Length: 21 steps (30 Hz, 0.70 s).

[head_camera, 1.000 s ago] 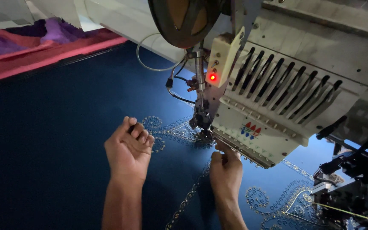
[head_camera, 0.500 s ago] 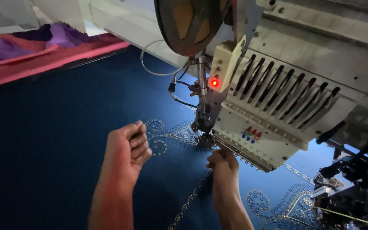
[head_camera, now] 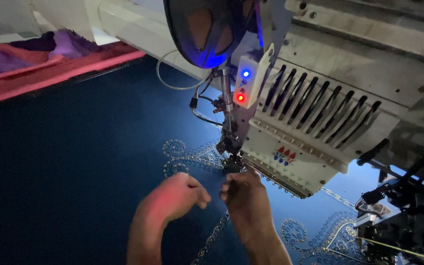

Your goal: The person threads an industrial embroidery machine and adjusts the control dials on the machine head.

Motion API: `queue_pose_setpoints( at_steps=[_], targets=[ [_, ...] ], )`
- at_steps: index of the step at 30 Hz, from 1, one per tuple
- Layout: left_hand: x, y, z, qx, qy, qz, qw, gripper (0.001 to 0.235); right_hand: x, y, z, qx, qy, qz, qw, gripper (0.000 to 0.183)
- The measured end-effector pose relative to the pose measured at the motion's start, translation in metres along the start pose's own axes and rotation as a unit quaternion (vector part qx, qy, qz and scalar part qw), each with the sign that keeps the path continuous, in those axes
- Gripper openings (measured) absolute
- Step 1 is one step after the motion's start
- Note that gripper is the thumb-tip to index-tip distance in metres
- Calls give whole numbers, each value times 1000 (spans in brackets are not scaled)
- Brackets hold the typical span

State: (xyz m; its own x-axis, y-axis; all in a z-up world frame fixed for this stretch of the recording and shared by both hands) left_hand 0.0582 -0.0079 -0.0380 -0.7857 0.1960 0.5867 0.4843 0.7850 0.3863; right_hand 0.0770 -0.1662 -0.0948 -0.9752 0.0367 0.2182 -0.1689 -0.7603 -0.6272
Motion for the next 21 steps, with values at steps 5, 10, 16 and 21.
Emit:
queue_pose_setpoints(
  at_steps=[5,10,16,21],
  targets=[
    [-1,-11,-7,-50,-24,56,997,23,-1,16,1,61,-13,-6,998,18],
    [0,-21,-11,-81,-72,102,989,21,-9,33,2,132,-47,-11,990,12],
    [0,-27,-16,-92,-94,132,983,22,-2,28,11,101,-46,-43,993,24],
    [4,-30,-11,-82,-62,139,985,20,-22,24,5,-367,-19,98,925,17]
  ],
)
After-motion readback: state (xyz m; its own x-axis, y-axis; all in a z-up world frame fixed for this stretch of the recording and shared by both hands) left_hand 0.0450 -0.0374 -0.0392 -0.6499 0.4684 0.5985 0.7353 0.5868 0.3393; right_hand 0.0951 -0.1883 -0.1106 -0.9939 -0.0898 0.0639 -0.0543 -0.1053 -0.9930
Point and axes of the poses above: each hand's wrist, its own x-axis away from the middle knuckle, its own y-axis out of the back of the hand, z = x × y, the point moved 7 cm from there along -x, towards the middle knuckle, and after that the axes turned 6 degrees about z, right-handed, at the moved point
